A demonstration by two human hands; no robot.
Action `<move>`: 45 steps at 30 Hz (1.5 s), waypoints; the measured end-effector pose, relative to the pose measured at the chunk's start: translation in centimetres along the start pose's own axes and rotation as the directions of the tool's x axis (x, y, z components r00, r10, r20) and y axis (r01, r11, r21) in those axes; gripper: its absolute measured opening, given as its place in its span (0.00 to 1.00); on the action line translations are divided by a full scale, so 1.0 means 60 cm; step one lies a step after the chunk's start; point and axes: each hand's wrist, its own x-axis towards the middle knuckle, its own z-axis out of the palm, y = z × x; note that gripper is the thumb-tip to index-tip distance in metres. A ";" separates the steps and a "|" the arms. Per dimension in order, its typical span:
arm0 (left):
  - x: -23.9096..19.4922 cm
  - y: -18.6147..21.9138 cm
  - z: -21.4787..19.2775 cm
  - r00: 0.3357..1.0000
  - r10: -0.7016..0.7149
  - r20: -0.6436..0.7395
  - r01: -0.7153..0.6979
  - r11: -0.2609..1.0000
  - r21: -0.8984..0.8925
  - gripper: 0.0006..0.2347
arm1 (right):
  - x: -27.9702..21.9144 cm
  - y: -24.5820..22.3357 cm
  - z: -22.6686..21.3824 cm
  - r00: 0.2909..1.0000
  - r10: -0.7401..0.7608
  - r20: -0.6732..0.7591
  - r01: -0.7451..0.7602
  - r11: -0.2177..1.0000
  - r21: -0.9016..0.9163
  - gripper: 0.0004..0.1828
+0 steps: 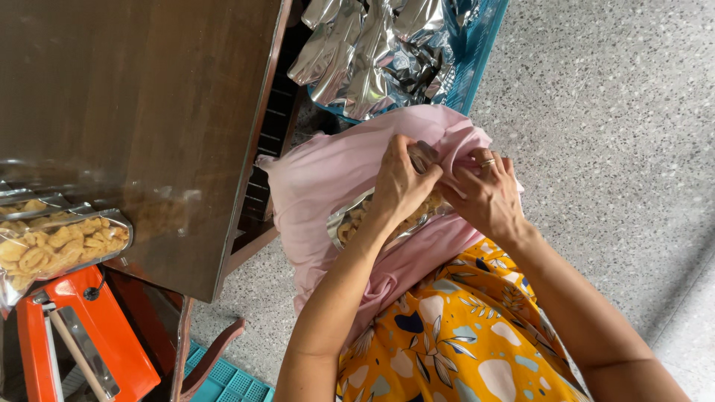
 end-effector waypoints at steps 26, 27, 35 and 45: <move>-0.011 -0.026 -0.023 0.990 0.133 -0.054 -0.138 0.983 -0.124 0.11 | 0.045 0.019 0.038 0.865 0.426 0.266 -0.493 0.621 0.609 0.12; -0.008 -0.022 -0.025 0.999 0.052 0.000 -0.052 0.996 -0.072 0.12 | 0.044 0.024 0.039 0.813 0.458 0.360 -0.562 0.456 0.690 0.14; -0.006 -0.020 -0.009 0.994 0.026 -0.104 -0.030 0.999 -0.039 0.13 | 0.054 0.054 0.023 0.812 0.345 0.472 -0.557 0.699 0.448 0.14; 0.000 -0.029 -0.019 0.996 0.068 -0.054 -0.071 0.996 -0.061 0.12 | -0.030 0.077 -0.015 0.941 -0.032 0.338 -0.071 0.956 0.286 0.10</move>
